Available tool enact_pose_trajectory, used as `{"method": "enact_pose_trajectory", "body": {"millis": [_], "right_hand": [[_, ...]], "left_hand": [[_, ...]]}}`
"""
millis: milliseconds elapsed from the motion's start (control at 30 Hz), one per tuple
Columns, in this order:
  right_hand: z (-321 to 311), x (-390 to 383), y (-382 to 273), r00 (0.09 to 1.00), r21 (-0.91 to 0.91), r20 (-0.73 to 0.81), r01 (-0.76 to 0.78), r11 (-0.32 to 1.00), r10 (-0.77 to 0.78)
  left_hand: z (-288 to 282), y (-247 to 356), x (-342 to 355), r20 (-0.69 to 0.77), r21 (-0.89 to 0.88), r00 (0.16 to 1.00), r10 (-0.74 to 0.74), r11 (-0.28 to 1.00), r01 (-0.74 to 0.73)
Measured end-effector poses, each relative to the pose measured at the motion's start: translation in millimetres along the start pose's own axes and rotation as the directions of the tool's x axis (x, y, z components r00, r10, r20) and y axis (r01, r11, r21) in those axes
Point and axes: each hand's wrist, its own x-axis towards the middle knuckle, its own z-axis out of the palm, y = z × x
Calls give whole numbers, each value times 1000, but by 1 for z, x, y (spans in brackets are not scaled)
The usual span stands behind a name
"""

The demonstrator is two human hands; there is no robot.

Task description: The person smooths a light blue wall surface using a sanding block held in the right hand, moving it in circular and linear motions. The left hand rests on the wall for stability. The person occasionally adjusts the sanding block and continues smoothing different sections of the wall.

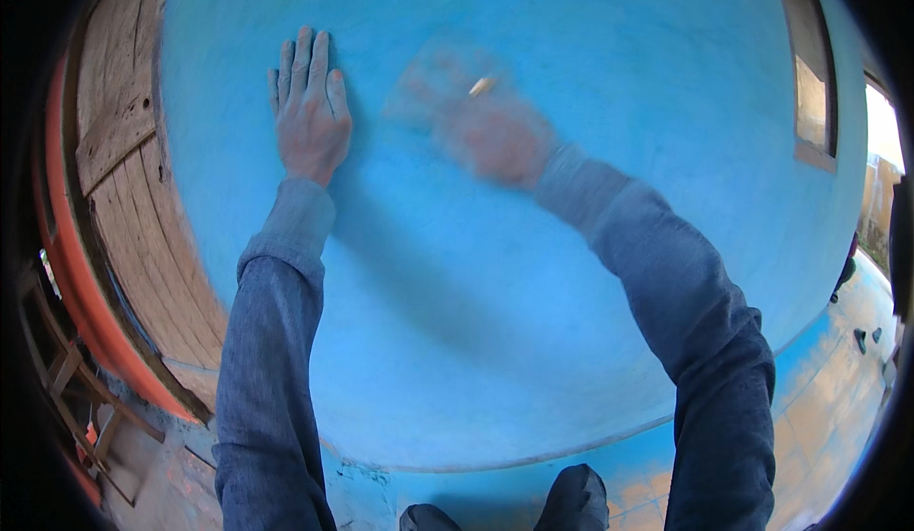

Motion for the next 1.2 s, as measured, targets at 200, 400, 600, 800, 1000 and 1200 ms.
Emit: {"method": "enact_pose_trajectory", "body": {"millis": [200,400,600,800,1000,1200], "right_hand": [[-33,-25,44,934,-345,-32,-344,873,356],[-43,-78,26,940,-144,122,-300,943,318],[-27,-98,9,919,-89,115,-370,925,378],[-56,-107,43,899,-143,32,-429,892,438],[-17,-132,4,837,726,168,-462,509,521],[-71,-128,59,845,-153,-9,-530,834,535]], "left_hand": [[-4,0,3,-12,12,1000,23,1000,-23],[0,2,1,14,4,1000,11,1000,-11],[-6,-1,4,5,29,1000,25,999,-25],[-9,3,8,9,10,1000,22,1000,-22],[-4,4,3,5,28,999,44,999,-44],[1,10,1,12,-6,1000,25,1000,-25]]}}
